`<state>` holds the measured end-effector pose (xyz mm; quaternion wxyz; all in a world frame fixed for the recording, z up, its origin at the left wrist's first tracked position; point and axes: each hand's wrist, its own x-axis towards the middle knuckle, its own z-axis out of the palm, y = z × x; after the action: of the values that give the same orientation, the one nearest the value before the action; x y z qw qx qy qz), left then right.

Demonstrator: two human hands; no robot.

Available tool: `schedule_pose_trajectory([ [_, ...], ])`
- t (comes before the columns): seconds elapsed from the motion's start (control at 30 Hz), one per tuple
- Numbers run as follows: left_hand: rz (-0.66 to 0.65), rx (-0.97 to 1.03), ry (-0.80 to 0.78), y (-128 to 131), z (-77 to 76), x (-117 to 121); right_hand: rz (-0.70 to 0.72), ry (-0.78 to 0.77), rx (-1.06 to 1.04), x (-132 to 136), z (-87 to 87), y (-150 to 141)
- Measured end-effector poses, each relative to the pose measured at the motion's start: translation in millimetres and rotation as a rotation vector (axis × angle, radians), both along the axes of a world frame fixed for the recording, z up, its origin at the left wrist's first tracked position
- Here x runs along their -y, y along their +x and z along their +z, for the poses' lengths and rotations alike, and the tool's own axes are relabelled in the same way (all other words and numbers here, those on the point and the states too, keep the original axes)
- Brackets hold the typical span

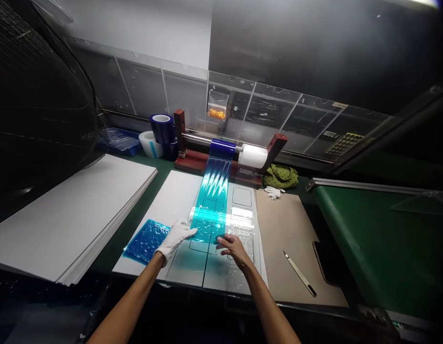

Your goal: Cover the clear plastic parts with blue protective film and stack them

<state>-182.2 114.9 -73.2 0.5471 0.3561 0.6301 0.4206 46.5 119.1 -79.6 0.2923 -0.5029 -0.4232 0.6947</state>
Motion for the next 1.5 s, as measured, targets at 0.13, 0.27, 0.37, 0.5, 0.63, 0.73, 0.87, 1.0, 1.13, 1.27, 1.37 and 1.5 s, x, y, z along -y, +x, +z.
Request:
schedule_pose_trajectory([
  [0.13,0.007,0.016,-0.038,-3,2.0,45,-0.01,-0.015,-0.006,48,-18.3,-14],
  [0.27,0.052,0.018,-0.1,1,-12.4,110,0.041,-0.126,0.005,113,-39.8,-9],
  [0.37,0.086,0.01,-0.171,7,-24.6,158,0.073,-0.235,0.013,151,-54.3,-7],
  [0.5,0.196,-0.038,-0.235,14,-39.0,187,0.087,-0.329,0.018,169,-66.0,-8],
  [0.63,0.293,-0.104,-0.26,20,-52.1,180,0.115,-0.359,0.067,168,-67.1,-7],
  [0.73,0.313,-0.134,-0.27,22,-56.4,171,0.198,-0.337,0.07,164,-55.3,10],
  [0.87,0.283,-0.157,-0.304,22,-53.5,172,0.218,0.041,0.344,130,-27.7,73],
  [1.0,0.321,-0.276,-0.373,22,-49.3,187,-0.075,0.344,1.063,78,-16.0,170],
  [1.13,0.361,-0.586,-0.376,36,-35.9,201,-0.147,0.296,1.34,53,-28.9,241],
  [1.27,0.131,-1.062,-0.133,72,-17.1,192,-0.042,0.349,1.404,50,-39.0,261],
  [1.37,-0.043,-1.202,-0.035,103,-18.8,169,0.077,0.447,1.356,48,-34.3,250],
  [1.5,-0.229,-1.201,0.002,136,-41.2,136,0.269,0.653,1.236,48,-21.0,204],
])
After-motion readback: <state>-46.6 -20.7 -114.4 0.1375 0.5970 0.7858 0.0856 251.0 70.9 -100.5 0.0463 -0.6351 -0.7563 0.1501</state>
